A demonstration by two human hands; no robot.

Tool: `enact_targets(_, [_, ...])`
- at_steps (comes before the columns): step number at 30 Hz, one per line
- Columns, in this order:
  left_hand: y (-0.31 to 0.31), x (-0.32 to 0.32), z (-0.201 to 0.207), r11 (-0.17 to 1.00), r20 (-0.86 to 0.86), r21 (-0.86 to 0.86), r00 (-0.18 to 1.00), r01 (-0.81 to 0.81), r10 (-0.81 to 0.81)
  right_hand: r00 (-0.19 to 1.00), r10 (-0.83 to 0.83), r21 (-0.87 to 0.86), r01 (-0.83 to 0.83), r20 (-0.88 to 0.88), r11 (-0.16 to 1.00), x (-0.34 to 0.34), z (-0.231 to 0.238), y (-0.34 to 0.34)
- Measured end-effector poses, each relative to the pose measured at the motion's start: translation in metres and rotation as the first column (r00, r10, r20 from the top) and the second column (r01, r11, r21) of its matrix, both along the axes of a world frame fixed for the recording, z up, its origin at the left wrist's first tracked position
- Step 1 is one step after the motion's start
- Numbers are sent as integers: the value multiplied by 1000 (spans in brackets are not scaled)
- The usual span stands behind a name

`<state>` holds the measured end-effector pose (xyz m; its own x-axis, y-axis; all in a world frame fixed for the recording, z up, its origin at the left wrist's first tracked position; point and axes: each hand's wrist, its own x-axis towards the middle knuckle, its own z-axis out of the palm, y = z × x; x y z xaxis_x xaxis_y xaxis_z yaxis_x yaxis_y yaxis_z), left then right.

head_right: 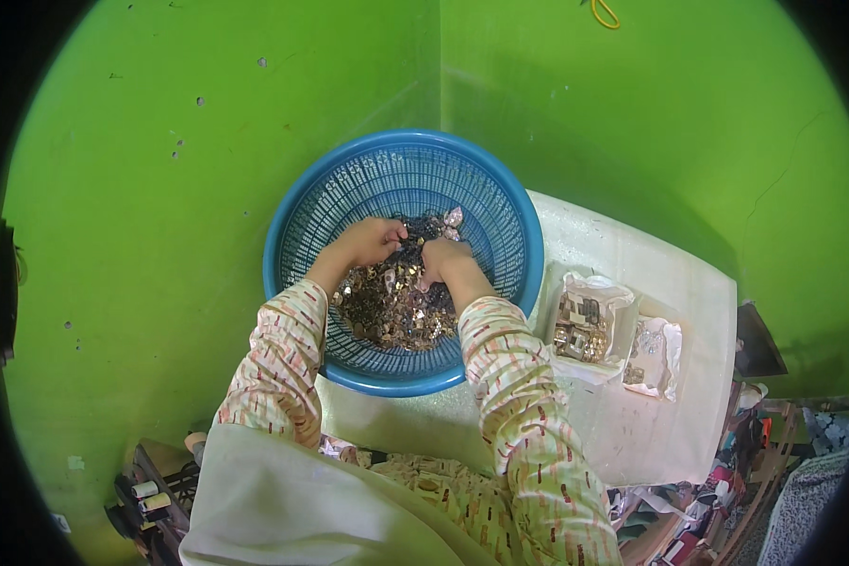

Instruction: The person is sorting small metal or plastic shoe components from a large blue basket into smaller clear containers.

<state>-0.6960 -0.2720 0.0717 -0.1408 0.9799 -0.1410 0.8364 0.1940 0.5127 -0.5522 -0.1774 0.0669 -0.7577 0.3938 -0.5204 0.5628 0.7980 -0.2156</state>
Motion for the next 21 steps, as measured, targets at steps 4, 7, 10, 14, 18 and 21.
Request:
enact_targets(4, [-1, -1, -2, 1000, -3, -27, 1000, 12, -12, 999, -17, -43, 18, 41, 999, -12, -1, 5])
enact_targets(7, [0, -5, 3, 999, -13, -45, 1000, -1, 0, 997, -27, -59, 31, 67, 998, -20, -10, 17])
enact_targets(10, [-1, -8, 9, 996, 153, -61, 986, 69, -59, 999, -27, -199, 30, 16, 980, -25, -2, 20])
enact_targets(14, [-4, -7, 1, 988, 426, -107, 903, 111, -55, 975, -208, -465, 148, -80, 873, -15, 10, 19])
enact_targets(18, [-8, 6, 12, 995, 448, -68, 893, 73, -35, 903, -401, -676, 199, -155, 709, 2, 25, 20])
enact_targets(21, [-10, 12, 39, 994, 461, 99, 882, 52, -92, 873, -456, -744, 190, -170, 641, 3, 47, 20])
